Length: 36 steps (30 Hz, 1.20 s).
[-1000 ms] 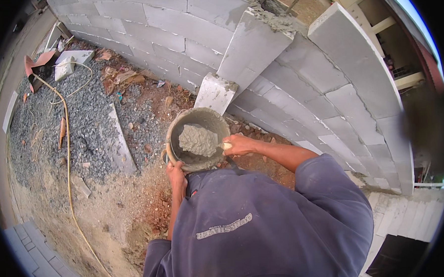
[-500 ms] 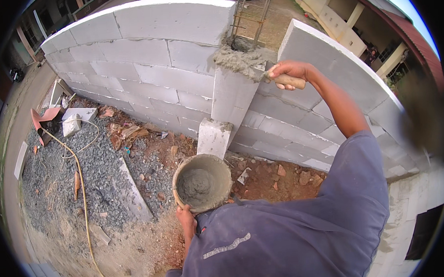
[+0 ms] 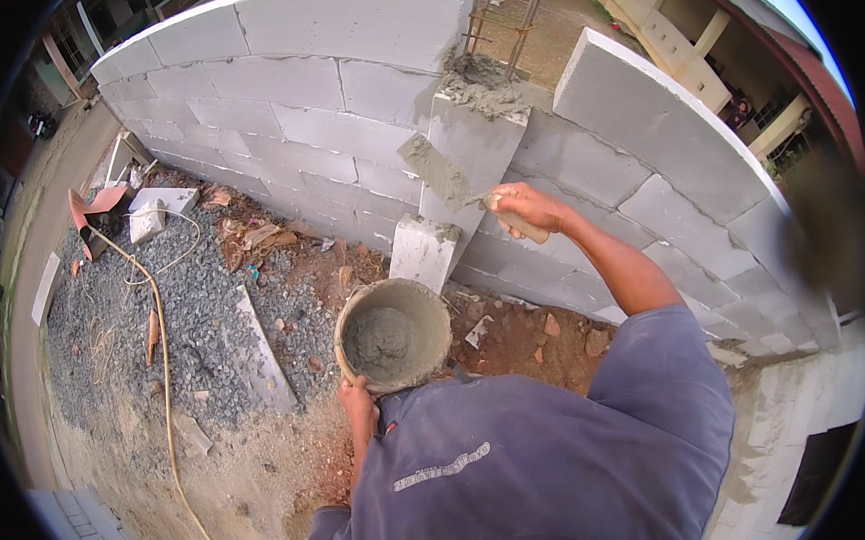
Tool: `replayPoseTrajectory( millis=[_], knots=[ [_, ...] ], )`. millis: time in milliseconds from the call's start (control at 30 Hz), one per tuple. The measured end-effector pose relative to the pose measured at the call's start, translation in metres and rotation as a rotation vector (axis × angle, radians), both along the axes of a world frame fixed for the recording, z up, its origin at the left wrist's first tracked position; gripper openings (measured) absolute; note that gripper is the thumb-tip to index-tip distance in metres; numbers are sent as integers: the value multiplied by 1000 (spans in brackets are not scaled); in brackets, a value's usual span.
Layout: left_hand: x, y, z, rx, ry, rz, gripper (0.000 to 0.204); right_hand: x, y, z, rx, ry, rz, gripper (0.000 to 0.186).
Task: The person scoops mortar from a bucket with a trowel and applies it to the joints of a block wall, smoothing the surface. Later, the person uses a hoe to break up soil on the ground.
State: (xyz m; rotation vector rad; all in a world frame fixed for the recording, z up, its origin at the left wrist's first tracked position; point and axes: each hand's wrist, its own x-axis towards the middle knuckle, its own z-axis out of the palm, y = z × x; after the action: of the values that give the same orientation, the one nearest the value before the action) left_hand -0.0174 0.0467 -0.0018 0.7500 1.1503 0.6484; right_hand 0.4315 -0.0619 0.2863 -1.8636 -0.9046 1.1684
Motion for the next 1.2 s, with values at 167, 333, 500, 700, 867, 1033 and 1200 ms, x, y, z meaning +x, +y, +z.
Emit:
replayPoseTrajectory(
  millis=[167,333,500,700,867,1033,1200],
  knots=[
    [12,-6,14,-61,-13,14,28,-93,-14,-111,-151,-490,401,33],
    [0,-15,-1,-79,-39,12,29,-147,25,-196,-210,-887,620,30],
    [-3,-22,0,-27,8,-58,30,-191,41,-266,-238,-706,636,28],
    [-3,-28,8,-11,13,-53,28,-191,39,-268,-266,-331,739,33],
    [-12,-21,2,72,48,-55,17,-174,18,-256,-181,-110,646,39],
    [0,-10,4,51,-40,50,13,-163,-5,-221,-342,192,501,32],
    [11,-3,10,-48,-7,91,17,-142,-19,-161,-360,331,313,25]
  ],
)
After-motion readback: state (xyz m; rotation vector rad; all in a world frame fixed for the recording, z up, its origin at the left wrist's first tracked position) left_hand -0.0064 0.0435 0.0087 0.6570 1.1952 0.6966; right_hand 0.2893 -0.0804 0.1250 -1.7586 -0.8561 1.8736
